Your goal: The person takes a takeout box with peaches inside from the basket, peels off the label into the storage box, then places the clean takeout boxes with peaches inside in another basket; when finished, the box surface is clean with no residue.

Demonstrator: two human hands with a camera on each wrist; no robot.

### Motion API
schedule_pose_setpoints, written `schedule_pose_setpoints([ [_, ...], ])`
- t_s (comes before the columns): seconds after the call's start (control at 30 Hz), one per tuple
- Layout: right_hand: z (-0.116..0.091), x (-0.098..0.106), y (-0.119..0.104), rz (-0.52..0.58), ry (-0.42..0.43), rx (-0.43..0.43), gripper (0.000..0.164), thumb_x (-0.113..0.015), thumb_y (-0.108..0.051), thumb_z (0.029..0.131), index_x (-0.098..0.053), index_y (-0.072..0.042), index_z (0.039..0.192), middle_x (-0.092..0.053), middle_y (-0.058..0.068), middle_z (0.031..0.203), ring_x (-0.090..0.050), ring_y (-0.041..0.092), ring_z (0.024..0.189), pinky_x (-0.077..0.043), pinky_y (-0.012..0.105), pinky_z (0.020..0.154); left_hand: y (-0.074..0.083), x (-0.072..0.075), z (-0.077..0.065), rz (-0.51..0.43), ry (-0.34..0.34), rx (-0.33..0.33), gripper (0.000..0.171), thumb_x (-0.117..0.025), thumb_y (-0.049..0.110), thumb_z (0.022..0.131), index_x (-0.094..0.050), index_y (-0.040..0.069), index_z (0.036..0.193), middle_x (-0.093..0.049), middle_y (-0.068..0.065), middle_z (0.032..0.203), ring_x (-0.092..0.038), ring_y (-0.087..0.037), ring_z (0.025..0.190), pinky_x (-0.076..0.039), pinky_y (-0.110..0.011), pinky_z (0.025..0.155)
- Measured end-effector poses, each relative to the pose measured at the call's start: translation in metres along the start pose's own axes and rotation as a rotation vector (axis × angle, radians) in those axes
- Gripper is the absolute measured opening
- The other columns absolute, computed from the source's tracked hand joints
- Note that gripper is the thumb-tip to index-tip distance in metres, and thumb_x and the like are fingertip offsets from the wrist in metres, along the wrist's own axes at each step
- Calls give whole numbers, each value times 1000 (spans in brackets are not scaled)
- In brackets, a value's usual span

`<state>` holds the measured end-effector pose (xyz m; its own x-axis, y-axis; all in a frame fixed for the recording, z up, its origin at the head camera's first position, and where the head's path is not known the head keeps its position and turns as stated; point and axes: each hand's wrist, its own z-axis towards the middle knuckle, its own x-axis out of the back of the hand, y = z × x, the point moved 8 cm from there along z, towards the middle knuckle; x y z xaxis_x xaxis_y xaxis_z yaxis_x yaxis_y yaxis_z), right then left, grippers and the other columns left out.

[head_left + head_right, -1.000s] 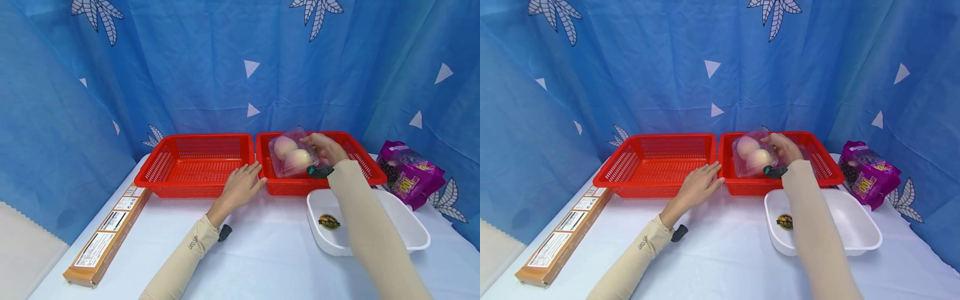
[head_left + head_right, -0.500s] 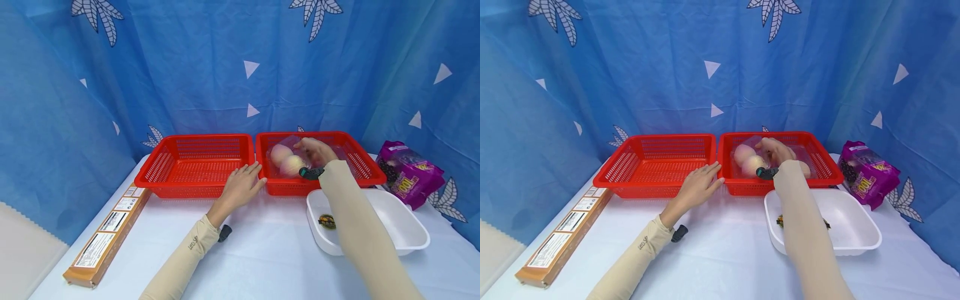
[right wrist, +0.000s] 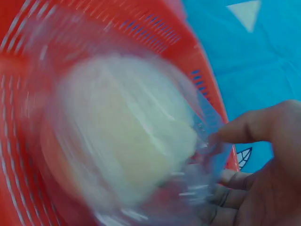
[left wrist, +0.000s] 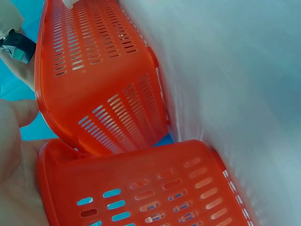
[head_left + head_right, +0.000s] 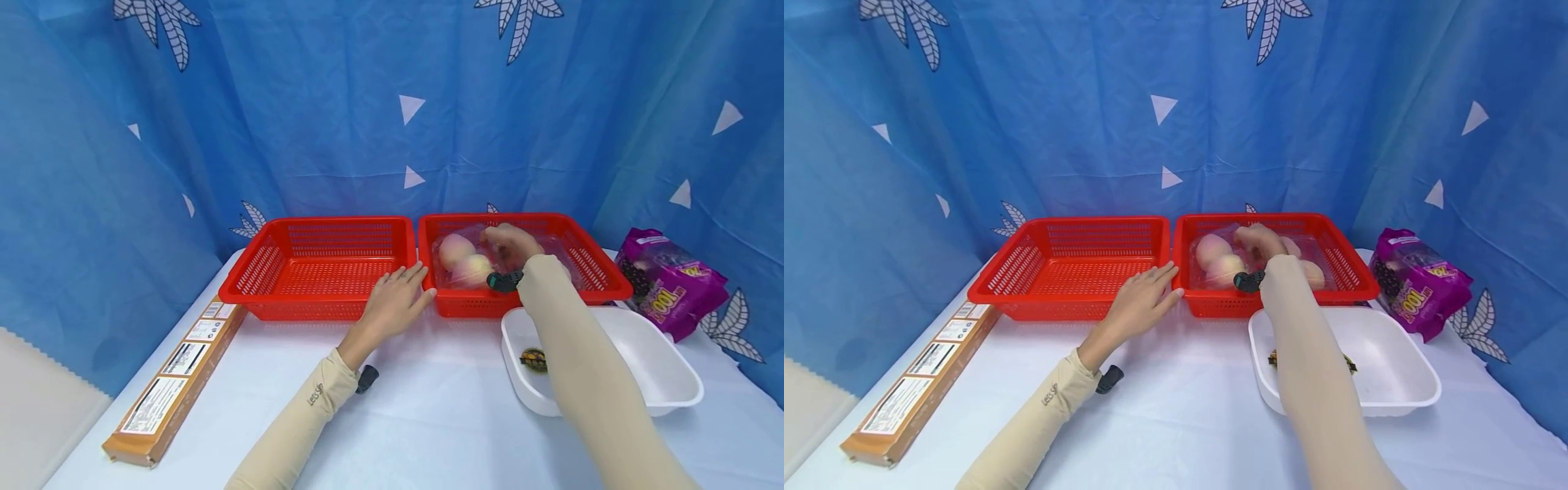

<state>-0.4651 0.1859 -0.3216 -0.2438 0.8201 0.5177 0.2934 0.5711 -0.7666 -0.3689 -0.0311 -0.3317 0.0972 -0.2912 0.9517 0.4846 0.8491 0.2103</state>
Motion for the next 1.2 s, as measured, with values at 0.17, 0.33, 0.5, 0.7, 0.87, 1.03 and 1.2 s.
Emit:
schedule_pose_setpoints([
  [0.17, -3, 2, 0, -97, 27, -21, 49, -64, -28, 87, -45, -4, 125, -51, 18, 115, -51, 31, 100, -54, 39, 80, -1, -2, 0, 16, -2, 4, 60, -36, 50, 100, -36, 15, 149, -29, -1, 156, -30, -31, 141, -25, -53, 113],
  [0.33, 2, 1, 4, -188, 15, -42, 51, -68, -26, 85, -48, -4, 126, -53, 19, 119, -53, 34, 105, -56, 41, 79, -1, -2, 0, 21, 6, -2, 59, -35, 50, 100, -37, 15, 149, -30, -1, 155, -32, -31, 140, -26, -54, 112],
  [0.5, 5, 0, -7, -294, 25, 26, 38, -63, -21, 87, -51, 3, 115, -57, 21, 103, -58, 32, 88, -56, 39, 75, -2, -2, 0, 14, 3, 5, 59, -35, 50, 100, -36, 16, 149, -29, -1, 156, -32, -31, 140, -25, -53, 113],
  [0.7, 6, 2, -8, -327, 72, -19, 39, -65, -18, 87, -48, 2, 117, -54, 23, 111, -57, 34, 94, -56, 39, 76, 0, -2, 0, 9, 9, -8, 59, -36, 50, 100, -36, 15, 149, -30, -2, 155, -34, -33, 139, -25, -54, 112],
  [0.87, 5, 4, -9, -343, 85, -24, 41, -66, -16, 87, -49, 2, 119, -54, 23, 116, -55, 36, 100, -55, 43, 81, 0, -2, 1, 18, 11, -11, 59, -35, 50, 101, -36, 15, 149, -31, -2, 155, -34, -32, 139, -26, -54, 112],
  [1.03, 3, 7, -12, -344, 68, -6, 43, -67, -19, 86, -48, 1, 119, -54, 22, 115, -56, 35, 96, -56, 42, 78, 0, -2, 1, 4, 15, -13, 60, -36, 50, 100, -37, 14, 148, -32, -3, 155, -34, -32, 139, -27, -53, 112],
  [1.2, 2, 7, -20, -425, 3, 84, 46, -65, -24, 89, -48, 3, 123, -55, 25, 119, -58, 37, 101, -55, 43, 82, -2, 1, 1, -61, 49, -43, 58, -43, 47, 99, -45, 10, 144, -39, -5, 151, -38, -30, 137, -31, -50, 111],
])
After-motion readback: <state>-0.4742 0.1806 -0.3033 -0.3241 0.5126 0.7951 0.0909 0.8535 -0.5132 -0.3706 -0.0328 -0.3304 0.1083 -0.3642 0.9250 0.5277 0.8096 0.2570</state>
